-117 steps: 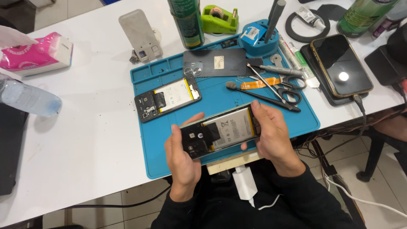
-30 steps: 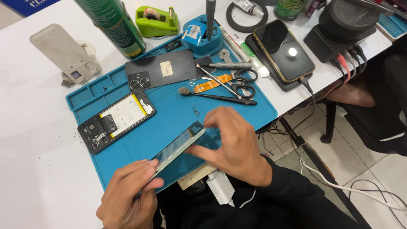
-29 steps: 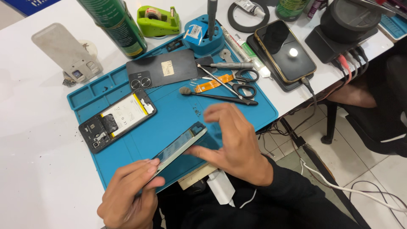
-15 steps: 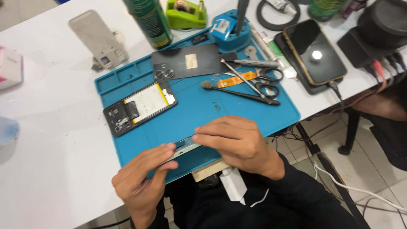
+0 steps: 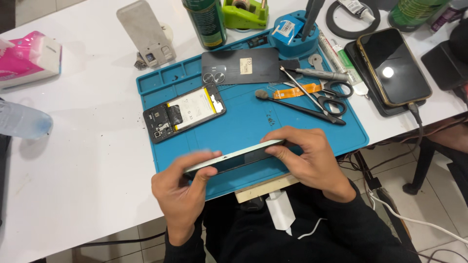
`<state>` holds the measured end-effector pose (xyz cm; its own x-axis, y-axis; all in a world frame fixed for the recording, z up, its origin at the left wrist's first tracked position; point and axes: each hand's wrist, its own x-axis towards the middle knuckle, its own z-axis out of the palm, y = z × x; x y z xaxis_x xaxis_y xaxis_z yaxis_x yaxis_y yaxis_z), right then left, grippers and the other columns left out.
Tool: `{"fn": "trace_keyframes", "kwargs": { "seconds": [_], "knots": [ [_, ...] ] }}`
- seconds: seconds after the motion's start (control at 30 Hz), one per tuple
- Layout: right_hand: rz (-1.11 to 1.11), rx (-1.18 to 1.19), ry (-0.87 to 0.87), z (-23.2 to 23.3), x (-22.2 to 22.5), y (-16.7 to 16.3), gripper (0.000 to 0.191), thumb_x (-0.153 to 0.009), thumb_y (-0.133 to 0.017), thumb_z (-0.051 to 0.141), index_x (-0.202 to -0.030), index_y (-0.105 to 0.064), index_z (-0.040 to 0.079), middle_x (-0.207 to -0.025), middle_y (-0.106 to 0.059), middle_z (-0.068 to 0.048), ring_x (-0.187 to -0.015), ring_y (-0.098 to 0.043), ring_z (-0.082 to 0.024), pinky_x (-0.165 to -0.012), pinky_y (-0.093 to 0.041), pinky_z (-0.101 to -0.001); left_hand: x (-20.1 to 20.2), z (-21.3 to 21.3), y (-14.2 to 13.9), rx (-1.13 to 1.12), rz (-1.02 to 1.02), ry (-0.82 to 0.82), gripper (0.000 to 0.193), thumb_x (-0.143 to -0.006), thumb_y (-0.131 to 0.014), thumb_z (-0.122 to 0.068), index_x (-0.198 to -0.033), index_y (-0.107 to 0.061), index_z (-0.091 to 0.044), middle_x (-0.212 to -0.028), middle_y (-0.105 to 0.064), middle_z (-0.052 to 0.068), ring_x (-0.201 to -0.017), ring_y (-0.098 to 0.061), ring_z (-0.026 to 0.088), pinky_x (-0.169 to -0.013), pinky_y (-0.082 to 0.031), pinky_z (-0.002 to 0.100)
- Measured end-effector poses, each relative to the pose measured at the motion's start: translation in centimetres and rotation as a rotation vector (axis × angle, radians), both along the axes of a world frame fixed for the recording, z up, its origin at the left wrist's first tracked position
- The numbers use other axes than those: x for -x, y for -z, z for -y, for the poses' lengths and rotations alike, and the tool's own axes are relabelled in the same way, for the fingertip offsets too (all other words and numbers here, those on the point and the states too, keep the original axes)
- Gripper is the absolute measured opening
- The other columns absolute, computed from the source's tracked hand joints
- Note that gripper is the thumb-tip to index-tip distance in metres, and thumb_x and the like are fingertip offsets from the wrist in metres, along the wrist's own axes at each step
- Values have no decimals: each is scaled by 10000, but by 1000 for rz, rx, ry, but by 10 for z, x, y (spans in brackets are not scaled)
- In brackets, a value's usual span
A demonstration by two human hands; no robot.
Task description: The person repairs a disassembled smartphone on a blue repair mat, pressing the battery and frame together and aligning the midframe. They then pick up a precision screwdriver and drive screws into the phone's edge, repositioning the phone as they work.
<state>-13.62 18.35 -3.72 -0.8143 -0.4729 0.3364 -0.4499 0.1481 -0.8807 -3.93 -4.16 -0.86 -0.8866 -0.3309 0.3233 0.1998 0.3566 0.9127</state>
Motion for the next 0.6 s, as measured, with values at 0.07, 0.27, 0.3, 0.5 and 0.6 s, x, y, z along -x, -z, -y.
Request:
{"fn": "trace_keyframes", "kwargs": {
  "seconds": [0.07,0.27,0.3,0.5,0.6],
  "knots": [
    [43,15,16,-2,0,5,154,-862,-771,56,-1014,-760,36,-876,-803,-60,-727,-763,-149,-650,-570,-255,1,3,1,-92,55,6,416,-822,-796,-194,-1176,-647,-34,-1000,-795,85,-883,-775,112,-679,-584,201],
    [68,73,20,-7,2,18,158,-879,-777,73,-1030,-763,31,-811,-784,-55,-662,-688,-89,-608,-515,-224,-7,15,14,7,177,-35,217,-892,-841,-103,-1043,-756,28,-672,-664,42,-615,-516,45,-543,-388,210],
    [100,64,32,-7,0,19,163,-876,-782,83,-1030,-765,33,-781,-778,-51,-625,-667,-77,-579,-501,-216,-9,17,15,22,193,-43,210,-889,-847,-102,-1022,-755,33,-635,-622,30,-593,-474,41,-529,-355,212],
    [462,234,-35,3,-4,12,313,-957,-722,93,-1254,-655,22,-862,-709,-42,-716,-605,-49,-602,-458,-209,-7,18,12,-312,208,60,599,-889,-763,-71,-1422,-502,14,-834,-762,70,-755,-670,77,-668,-519,220],
    [531,256,-56,4,-2,-3,462,-932,-703,93,-1367,-555,43,-963,-760,-44,-824,-684,-71,-688,-535,-215,-4,17,5,-373,198,109,793,-869,-749,-39,-1552,-348,2,-970,-791,142,-881,-766,147,-783,-625,279]
  ]
}}
